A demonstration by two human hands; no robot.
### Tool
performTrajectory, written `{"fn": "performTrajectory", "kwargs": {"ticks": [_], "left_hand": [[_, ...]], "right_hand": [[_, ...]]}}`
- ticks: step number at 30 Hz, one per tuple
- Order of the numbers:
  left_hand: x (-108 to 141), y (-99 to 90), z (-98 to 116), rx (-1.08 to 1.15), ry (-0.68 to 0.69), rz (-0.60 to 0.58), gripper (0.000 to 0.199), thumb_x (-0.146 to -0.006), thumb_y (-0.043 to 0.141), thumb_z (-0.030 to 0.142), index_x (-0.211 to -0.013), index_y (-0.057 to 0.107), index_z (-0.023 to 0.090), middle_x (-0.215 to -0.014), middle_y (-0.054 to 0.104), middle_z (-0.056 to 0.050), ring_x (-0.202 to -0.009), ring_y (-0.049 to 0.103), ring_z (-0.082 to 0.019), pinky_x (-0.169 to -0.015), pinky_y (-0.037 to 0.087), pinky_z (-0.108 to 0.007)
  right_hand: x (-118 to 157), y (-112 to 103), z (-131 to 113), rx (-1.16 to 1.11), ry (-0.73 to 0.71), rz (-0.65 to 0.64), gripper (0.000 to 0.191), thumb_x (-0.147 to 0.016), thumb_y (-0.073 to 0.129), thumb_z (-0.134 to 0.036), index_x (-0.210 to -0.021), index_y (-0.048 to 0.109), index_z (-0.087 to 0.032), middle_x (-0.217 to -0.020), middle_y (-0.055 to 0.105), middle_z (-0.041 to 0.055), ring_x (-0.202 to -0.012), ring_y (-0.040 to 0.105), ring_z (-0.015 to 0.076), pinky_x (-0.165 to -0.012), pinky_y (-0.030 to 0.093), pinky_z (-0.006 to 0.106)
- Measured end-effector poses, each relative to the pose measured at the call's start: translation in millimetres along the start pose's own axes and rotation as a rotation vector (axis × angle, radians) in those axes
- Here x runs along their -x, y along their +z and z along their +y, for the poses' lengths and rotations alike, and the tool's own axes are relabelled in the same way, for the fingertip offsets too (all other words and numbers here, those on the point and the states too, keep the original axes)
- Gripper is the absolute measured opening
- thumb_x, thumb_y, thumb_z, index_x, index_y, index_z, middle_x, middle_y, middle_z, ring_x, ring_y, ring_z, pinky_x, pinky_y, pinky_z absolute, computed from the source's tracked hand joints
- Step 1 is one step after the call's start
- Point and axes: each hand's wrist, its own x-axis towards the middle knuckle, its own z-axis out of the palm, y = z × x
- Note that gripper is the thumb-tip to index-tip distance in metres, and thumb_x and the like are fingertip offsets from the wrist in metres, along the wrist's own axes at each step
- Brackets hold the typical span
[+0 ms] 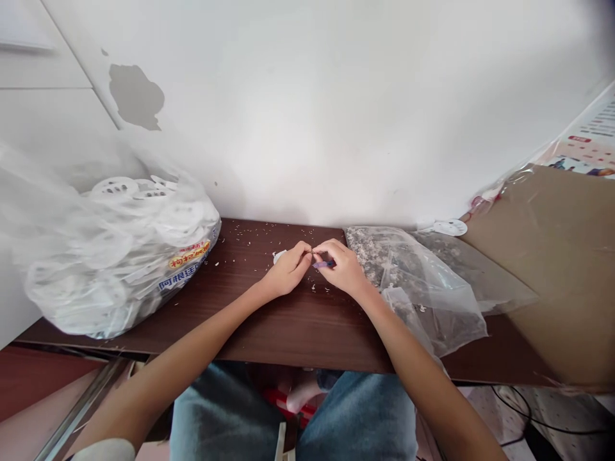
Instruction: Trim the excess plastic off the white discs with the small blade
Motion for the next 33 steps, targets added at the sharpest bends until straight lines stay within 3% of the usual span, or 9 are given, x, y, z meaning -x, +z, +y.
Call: {"fn": "performTrajectory", "kwargs": {"ticks": [4, 11, 17, 23, 33], "left_hand": [[2.4, -11.5, -4.3, -0.264, 0.11, 0.024, 0.024, -0.111, 0.038, 0.039, -0.109, 0.055, 0.021, -0.088, 0.065, -0.002, -0.077, 0.062, -0.018, -0.07, 0.042, -0.03], [2.9, -12.1, -9.8, -0.345, 0.194, 0.036, 0.029, -0.112, 0.036, 0.039, -0.117, 0.057, 0.021, -0.1, 0.069, -0.005, -0.082, 0.066, -0.018, -0.073, 0.047, -0.03], [4.9, -9.7, -12.3, -0.384, 0.237, 0.036, 0.029, -0.111, 0.037, 0.042, -0.115, 0.056, 0.02, -0.093, 0.068, -0.004, -0.073, 0.064, -0.018, -0.066, 0.043, -0.03], [6.9, -8.0, -7.7, -0.36, 0.228, 0.08, 0.032, -0.112, 0.036, 0.042, -0.113, 0.058, 0.02, -0.095, 0.07, -0.005, -0.075, 0.065, -0.017, -0.067, 0.043, -0.03], [7.7, -4.7, -0.4, -0.321, 0.248, 0.124, 0.029, -0.112, 0.038, 0.041, -0.111, 0.057, 0.02, -0.099, 0.07, -0.006, -0.079, 0.065, -0.017, -0.072, 0.047, -0.029]], "right_hand": [[-2.7, 3.0, -7.6, -0.18, 0.117, -0.011, 0.011, -0.096, 0.066, -0.033, -0.104, 0.068, -0.024, -0.102, 0.071, 0.0071, -0.074, 0.059, 0.018, -0.068, 0.049, 0.034], [-4.9, 3.4, -17.7, -0.397, 0.336, -0.032, 0.019, -0.094, 0.068, -0.041, -0.1, 0.069, -0.023, -0.1, 0.071, 0.0076, -0.076, 0.063, 0.0195, -0.064, 0.046, 0.033], [-6.7, 2.1, -23.0, -0.462, 0.303, 0.007, 0.019, -0.093, 0.067, -0.042, -0.098, 0.068, -0.023, -0.103, 0.069, 0.0085, -0.09, 0.065, 0.0219, -0.076, 0.051, 0.035], [-7.2, 1.4, -23.8, -0.441, 0.289, 0.009, 0.019, -0.094, 0.066, -0.042, -0.097, 0.068, -0.023, -0.102, 0.068, 0.0089, -0.093, 0.064, 0.023, -0.075, 0.052, 0.035], [-3.4, 4.3, -26.3, -0.341, 0.236, 0.111, 0.007, -0.089, 0.068, -0.027, -0.092, 0.065, -0.022, -0.092, 0.066, 0.0043, -0.063, 0.052, 0.0133, -0.057, 0.04, 0.03]]}}
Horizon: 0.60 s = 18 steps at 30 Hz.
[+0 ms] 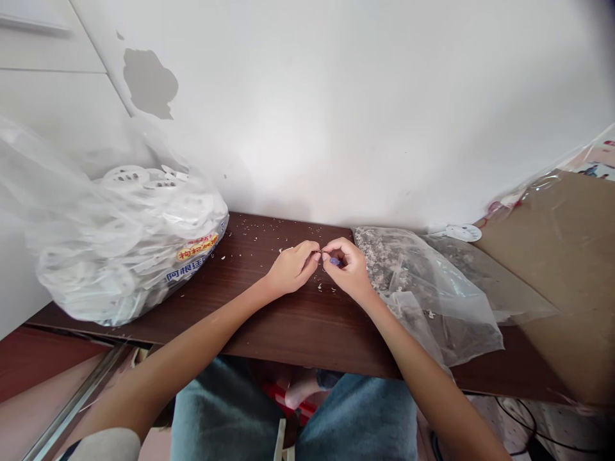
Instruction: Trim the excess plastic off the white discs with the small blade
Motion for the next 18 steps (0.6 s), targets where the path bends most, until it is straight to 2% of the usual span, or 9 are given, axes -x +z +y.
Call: {"fn": "performTrajectory", "kwargs": {"ticks": [4, 11, 18], "left_hand": [[0.1, 0.9, -1.0, -0.024, 0.014, 0.005, 0.028, -0.113, 0.036, 0.04, -0.111, 0.056, 0.02, -0.099, 0.07, -0.005, -0.078, 0.065, -0.016, -0.07, 0.046, -0.029], [1.6, 2.9, -5.1, -0.122, 0.07, 0.044, 0.021, -0.11, 0.037, 0.031, -0.114, 0.054, 0.02, -0.096, 0.071, -0.003, -0.071, 0.065, -0.015, -0.065, 0.043, -0.028], [-3.8, 0.9, -4.8, -0.328, 0.302, 0.2, 0.017, -0.108, 0.044, 0.024, -0.1, 0.058, 0.018, -0.093, 0.073, -0.004, -0.072, 0.066, -0.015, -0.065, 0.045, -0.029]], "right_hand": [[0.5, 1.5, 1.1, -0.043, 0.0, 0.0, 0.005, -0.089, 0.069, -0.025, -0.091, 0.066, -0.022, -0.087, 0.066, 0.0022, -0.061, 0.052, 0.0122, -0.054, 0.039, 0.028], [2.8, 5.0, 1.7, -0.086, 0.016, -0.036, 0.006, -0.094, 0.067, -0.028, -0.095, 0.068, -0.022, -0.091, 0.067, 0.0032, -0.068, 0.055, 0.0137, -0.056, 0.041, 0.027], [2.8, 3.7, -0.8, -0.06, -0.004, -0.056, 0.008, -0.098, 0.064, -0.029, -0.098, 0.069, -0.022, -0.095, 0.068, 0.0032, -0.078, 0.059, 0.0161, -0.062, 0.045, 0.028]]}}
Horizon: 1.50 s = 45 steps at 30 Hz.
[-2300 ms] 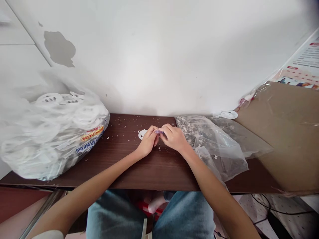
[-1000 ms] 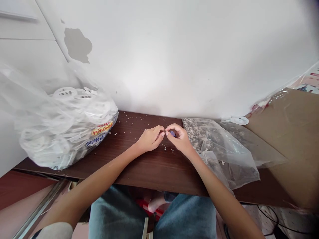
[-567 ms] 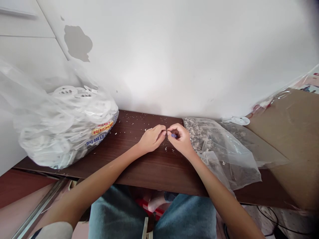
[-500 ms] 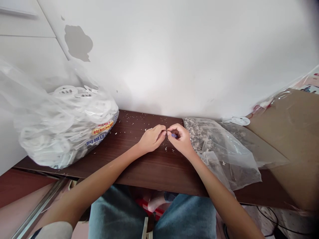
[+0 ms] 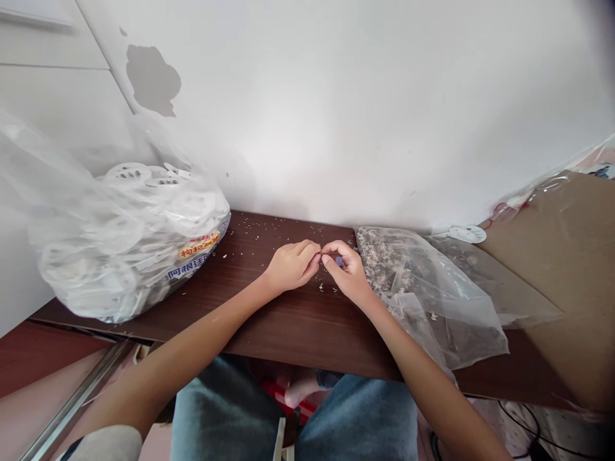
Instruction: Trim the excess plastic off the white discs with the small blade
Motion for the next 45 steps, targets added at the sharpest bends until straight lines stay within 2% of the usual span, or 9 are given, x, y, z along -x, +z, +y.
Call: {"fn": "performTrajectory", "kwargs": {"ticks": [4, 9, 17, 21, 25, 30, 37, 41, 45], "left_hand": [[-2.4, -0.9, -3.2, -0.112, 0.066, 0.05, 0.014, -0.105, 0.049, 0.02, -0.098, 0.06, 0.018, -0.091, 0.074, -0.003, -0.07, 0.065, -0.014, -0.063, 0.043, -0.03], [-3.0, -3.2, -6.7, -0.208, 0.115, 0.048, 0.012, -0.103, 0.053, 0.021, -0.099, 0.063, 0.019, -0.093, 0.076, -0.002, -0.07, 0.066, -0.014, -0.064, 0.042, -0.032], [-1.9, -1.9, -0.2, -0.013, 0.047, 0.026, 0.016, -0.106, 0.046, 0.021, -0.098, 0.06, 0.019, -0.091, 0.073, -0.003, -0.07, 0.063, -0.014, -0.064, 0.042, -0.029], [0.6, -1.7, 5.6, 0.197, -0.103, -0.026, 0.022, -0.111, 0.04, 0.027, -0.103, 0.059, 0.019, -0.095, 0.07, -0.004, -0.077, 0.063, -0.014, -0.067, 0.044, -0.027], [3.0, 2.2, 12.3, 0.41, -0.264, -0.055, 0.03, -0.114, 0.036, 0.037, -0.101, 0.057, 0.02, -0.09, 0.064, -0.003, -0.079, 0.061, -0.015, -0.071, 0.045, -0.029], [3.2, 11.1, 20.9, 0.685, -0.445, -0.014, 0.035, -0.114, 0.038, 0.046, -0.095, 0.055, 0.02, -0.08, 0.059, -0.001, -0.07, 0.054, -0.014, -0.07, 0.045, -0.031], [-4.7, 9.2, 33.0, 1.058, -0.742, -0.078, 0.032, -0.109, 0.045, 0.044, -0.087, 0.049, 0.021, -0.07, 0.054, 0.003, -0.059, 0.048, -0.012, -0.06, 0.041, -0.028], [-9.4, 6.4, 35.6, 1.142, -0.826, -0.086, 0.028, -0.105, 0.045, 0.037, -0.083, 0.046, 0.021, -0.068, 0.051, 0.002, -0.057, 0.046, -0.011, -0.056, 0.039, -0.026], [-9.4, 7.0, 35.3, 1.158, -0.831, -0.096, 0.027, -0.103, 0.046, 0.034, -0.08, 0.044, 0.021, -0.066, 0.047, 0.004, -0.057, 0.043, -0.011, -0.055, 0.037, -0.025]], "right_hand": [[0.6, -0.5, -0.7, -0.001, 0.009, -0.013, 0.013, -0.1, 0.065, -0.035, -0.1, 0.069, -0.022, -0.097, 0.069, 0.0038, -0.079, 0.059, 0.0167, -0.063, 0.046, 0.028], [0.8, -2.2, -1.5, 0.016, 0.014, -0.021, 0.015, -0.102, 0.064, -0.036, -0.101, 0.07, -0.023, -0.097, 0.069, 0.0037, -0.081, 0.06, 0.0173, -0.064, 0.046, 0.029], [-1.5, -6.9, -0.6, 0.094, -0.101, -0.028, 0.009, -0.102, 0.061, -0.029, -0.097, 0.066, -0.023, -0.093, 0.068, 0.0032, -0.079, 0.06, 0.0176, -0.068, 0.047, 0.031], [-3.2, -11.7, -0.7, 0.195, -0.242, -0.049, 0.002, -0.101, 0.06, -0.025, -0.1, 0.062, -0.024, -0.094, 0.066, 0.0039, -0.078, 0.06, 0.0175, -0.068, 0.048, 0.031], [-3.7, -16.4, -0.8, 0.352, -0.371, -0.059, 0.008, -0.099, 0.06, -0.02, -0.107, 0.059, -0.024, -0.099, 0.066, 0.0065, -0.084, 0.063, 0.0196, -0.071, 0.05, 0.033], [-2.9, -19.2, 3.5, 0.488, -0.442, -0.032, 0.01, -0.1, 0.058, -0.019, -0.108, 0.06, -0.024, -0.104, 0.069, 0.0084, -0.086, 0.066, 0.0199, -0.069, 0.052, 0.032], [-3.9, -22.9, 8.0, 0.666, -0.482, -0.035, 0.009, -0.101, 0.057, -0.023, -0.103, 0.066, -0.024, -0.107, 0.073, 0.0097, -0.087, 0.069, 0.0199, -0.067, 0.052, 0.032], [-3.1, -23.9, 8.4, 0.71, -0.517, -0.05, 0.011, -0.1, 0.057, -0.02, -0.101, 0.067, -0.024, -0.107, 0.074, 0.0086, -0.082, 0.068, 0.0184, -0.066, 0.051, 0.031], [-3.5, -25.6, 7.9, 0.765, -0.575, -0.048, 0.011, -0.098, 0.057, -0.017, -0.098, 0.067, -0.023, -0.106, 0.074, 0.0075, -0.078, 0.066, 0.0168, -0.065, 0.049, 0.031]]}}
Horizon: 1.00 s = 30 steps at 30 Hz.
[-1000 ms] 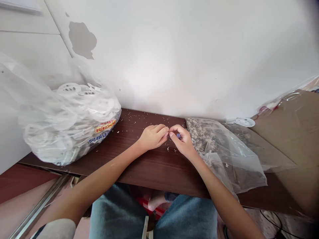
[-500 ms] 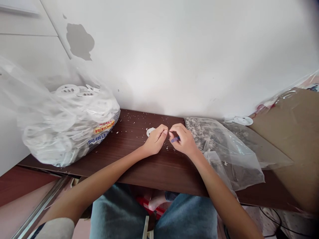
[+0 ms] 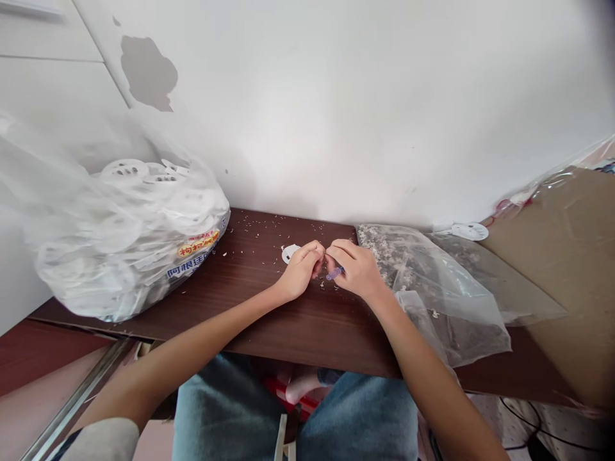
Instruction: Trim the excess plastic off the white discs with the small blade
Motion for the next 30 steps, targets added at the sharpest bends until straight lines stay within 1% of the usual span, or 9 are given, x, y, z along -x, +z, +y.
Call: {"fn": "performTrajectory", "kwargs": {"ticks": [3, 6, 9, 11, 13, 16, 19, 25, 30], "left_hand": [[0.7, -2.1, -2.2, -0.102, 0.059, 0.015, 0.028, -0.106, 0.046, 0.035, -0.082, 0.047, 0.02, -0.067, 0.048, 0.004, -0.059, 0.044, -0.011, -0.058, 0.039, -0.026], [1.5, -6.4, -4.0, -0.305, 0.207, 0.039, 0.031, -0.109, 0.046, 0.04, -0.086, 0.053, 0.02, -0.075, 0.056, 0.001, -0.067, 0.05, -0.013, -0.067, 0.045, -0.028], [2.0, -11.7, -4.9, -0.507, 0.374, 0.053, 0.031, -0.112, 0.043, 0.041, -0.095, 0.058, 0.02, -0.088, 0.063, -0.003, -0.079, 0.057, -0.016, -0.078, 0.049, -0.032], [2.7, -14.7, -5.1, -0.588, 0.449, 0.058, 0.029, -0.113, 0.041, 0.038, -0.101, 0.06, 0.02, -0.095, 0.065, -0.005, -0.084, 0.059, -0.017, -0.081, 0.05, -0.033], [3.6, -17.0, -5.3, -0.643, 0.497, 0.059, 0.028, -0.113, 0.04, 0.036, -0.107, 0.061, 0.02, -0.097, 0.065, -0.006, -0.085, 0.06, -0.017, -0.081, 0.05, -0.033], [4.5, -19.2, -6.1, -0.697, 0.538, 0.067, 0.027, -0.113, 0.04, 0.035, -0.113, 0.063, 0.021, -0.097, 0.066, -0.006, -0.086, 0.062, -0.018, -0.081, 0.051, -0.033], [4.4, -20.2, -7.2, -0.721, 0.559, 0.073, 0.027, -0.113, 0.04, 0.035, -0.115, 0.063, 0.021, -0.1, 0.068, -0.006, -0.089, 0.064, -0.017, -0.082, 0.053, -0.033], [3.4, -20.9, -8.4, -0.744, 0.611, 0.095, 0.026, -0.113, 0.042, 0.033, -0.119, 0.064, 0.022, -0.101, 0.068, -0.006, -0.09, 0.066, -0.016, -0.081, 0.054, -0.03], [3.0, -21.6, -8.1, -0.749, 0.639, 0.11, 0.024, -0.112, 0.047, 0.035, -0.121, 0.064, 0.021, -0.103, 0.07, -0.006, -0.088, 0.067, -0.015, -0.078, 0.055, -0.029]], "right_hand": [[-1.2, -1.5, 1.6, 0.019, -0.03, 0.019, 0.012, -0.096, 0.057, -0.014, -0.095, 0.066, -0.022, -0.102, 0.074, 0.0066, -0.075, 0.065, 0.0159, -0.062, 0.046, 0.03], [-1.8, -2.2, 2.6, 0.017, -0.003, 0.01, 0.012, -0.096, 0.058, -0.015, -0.096, 0.067, -0.023, -0.103, 0.075, 0.0069, -0.076, 0.066, 0.0164, -0.062, 0.047, 0.03], [-1.2, -1.4, 2.0, 0.0, 0.027, 0.022, 0.01, -0.098, 0.059, -0.02, -0.099, 0.068, -0.024, -0.105, 0.075, 0.0082, -0.08, 0.069, 0.0181, -0.064, 0.05, 0.031], [-0.4, -0.4, 0.7, -0.02, 0.03, 0.055, 0.009, -0.098, 0.06, -0.021, -0.101, 0.068, -0.024, -0.106, 0.075, 0.0089, -0.082, 0.07, 0.0195, -0.066, 0.052, 0.032], [0.4, 0.6, -1.2, -0.052, 0.034, 0.084, 0.01, -0.098, 0.06, -0.021, -0.103, 0.068, -0.024, -0.106, 0.075, 0.0095, -0.086, 0.072, 0.0211, -0.068, 0.054, 0.033], [1.0, 1.6, -4.4, -0.107, 0.071, 0.09, 0.01, -0.098, 0.061, -0.022, -0.105, 0.068, -0.025, -0.106, 0.074, 0.0106, -0.092, 0.073, 0.0236, -0.072, 0.057, 0.034], [0.6, 2.2, -7.1, -0.147, 0.102, 0.095, 0.008, -0.099, 0.06, -0.025, -0.105, 0.066, -0.025, -0.104, 0.073, 0.0111, -0.094, 0.073, 0.0246, -0.071, 0.058, 0.035], [-0.7, 2.5, -10.0, -0.155, 0.063, 0.16, 0.011, -0.099, 0.062, -0.021, -0.109, 0.065, -0.025, -0.101, 0.073, 0.0106, -0.094, 0.073, 0.0244, -0.073, 0.06, 0.036], [0.9, 3.3, -8.8, -0.164, 0.127, 0.139, 0.01, -0.101, 0.061, -0.026, -0.108, 0.067, -0.025, -0.103, 0.073, 0.0118, -0.093, 0.073, 0.0245, -0.073, 0.061, 0.038]]}}
